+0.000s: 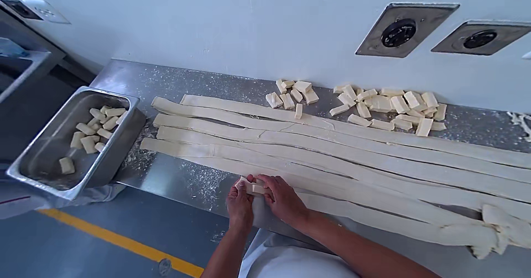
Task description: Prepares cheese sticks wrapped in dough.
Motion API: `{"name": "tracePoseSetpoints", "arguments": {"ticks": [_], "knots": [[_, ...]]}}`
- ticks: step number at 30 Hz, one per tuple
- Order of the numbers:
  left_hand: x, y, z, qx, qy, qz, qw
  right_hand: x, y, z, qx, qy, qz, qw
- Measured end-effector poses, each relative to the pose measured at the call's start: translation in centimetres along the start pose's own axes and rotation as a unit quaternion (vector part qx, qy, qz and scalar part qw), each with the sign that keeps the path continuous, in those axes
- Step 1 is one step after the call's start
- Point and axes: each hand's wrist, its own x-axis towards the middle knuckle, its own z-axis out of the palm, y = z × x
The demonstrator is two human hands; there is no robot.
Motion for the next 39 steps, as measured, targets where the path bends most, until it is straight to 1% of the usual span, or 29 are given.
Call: {"name": "tracePoseSetpoints", "arguments": {"ticks": [3,5,6,7,8,10,11,12,13,15,16,17,18,19,20,21,23,25,26,28,30,32,33,34,37,39], "knots": [[1.6,1.8,-1.5,0.039,0.035,0.054,0.997,0.5,-0.3,0.6,-0.036,-0.026,0.017,0.999],[1.8,2.9,-1.6,0.053,0.053,0.081,0.994,0.7,-0.5,0.7,-0.045,-0.031,0.029,0.998],[1.5,2.8,-1.5,0.069,0.037,0.105,0.991,0.7,-0.6,0.7,-0.043,-0.033,0.035,0.998],[1.0,2.1,-1.3,0.096,-0.002,0.144,0.985,0.7,-0.6,0.6,-0.037,-0.033,0.042,0.998],[0.4,1.0,-1.1,0.136,-0.054,0.192,0.97,0.7,-0.6,0.6,-0.029,-0.03,0.051,0.998],[-0.7,-1.9,-0.6,0.235,-0.147,0.292,0.916,0.3,0.0,0.9,-0.009,0.005,0.057,0.998],[-0.9,-3.4,-0.5,0.296,-0.168,0.348,0.874,0.0,0.6,1.1,-0.006,0.027,0.055,0.998],[-0.7,-4.4,-0.5,0.352,-0.167,0.402,0.829,-0.6,1.3,1.0,-0.014,0.046,0.047,0.998],[-0.5,-5.0,-0.5,0.398,-0.163,0.439,0.789,-1.3,2.1,0.9,-0.028,0.07,0.029,0.997],[0.1,-5.5,-1.0,0.468,-0.166,0.482,0.721,-3.0,2.8,0.0,-0.038,0.09,0.026,0.995],[0.3,-5.7,-1.2,0.493,-0.165,0.5,0.692,-3.6,2.9,-0.5,-0.036,0.094,0.033,0.994],[0.5,-5.7,-1.4,0.502,-0.165,0.512,0.677,-3.9,3.0,-0.9,-0.03,0.095,0.04,0.994],[0.7,-5.6,-1.4,0.498,-0.164,0.518,0.676,-3.8,2.9,-1.2,-0.018,0.086,0.043,0.995],[0.8,-5.3,-1.3,0.483,-0.161,0.521,0.685,-3.4,2.9,-1.3,-0.003,0.075,0.035,0.997],[0.7,-4.7,-1.2,0.458,-0.16,0.519,0.704,-2.7,2.7,-1.5,0.018,0.053,0.022,0.998],[0.5,-3.6,-1.2,0.426,-0.161,0.514,0.727,-1.5,2.3,-1.9,0.051,0.009,0.016,0.999],[-0.2,-1.2,-1.4,0.365,-0.161,0.504,0.766,1.2,1.1,-3.0,0.118,-0.134,0.047,0.983],[-0.2,0.3,-2.1,0.355,-0.138,0.492,0.783,3.5,0.7,-3.3,0.145,-0.23,0.085,0.959],[0.3,0.6,-2.6,0.37,-0.122,0.485,0.783,4.1,0.7,-3.5,0.125,-0.261,0.101,0.952],[1.7,0.5,-3.7,0.43,-0.106,0.474,0.761,4.3,0.7,-4.9,0.066,-0.291,0.137,0.945],[2.1,0.4,-5.0,0.497,-0.136,0.46,0.723,3.1,0.9,-6.9,0.02,-0.313,0.166,0.935],[1.8,0.3,-5.9,0.537,-0.164,0.478,0.675,1.0,1.5,-8.3,0.002,-0.334,0.173,0.926],[1.7,0.4,-6.2,0.542,-0.17,0.487,0.663,-0.4,1.6,-8.6,0.005,-0.343,0.172,0.924],[1.8,0.4,-6.3,0.538,-0.172,0.495,0.66,-1.7,1.5,-8.6,0.021,-0.349,0.166,0.922],[2.1,0.0,-6.3,0.522,-0.157,0.49,0.681,-4.6,1.1,-7.6,0.099,-0.34,0.138,0.925],[2.2,-1.2,-6.2,0.522,-0.16,0.495,0.676,-5.7,0.9,-6.7,0.147,-0.324,0.129,0.926]]}}
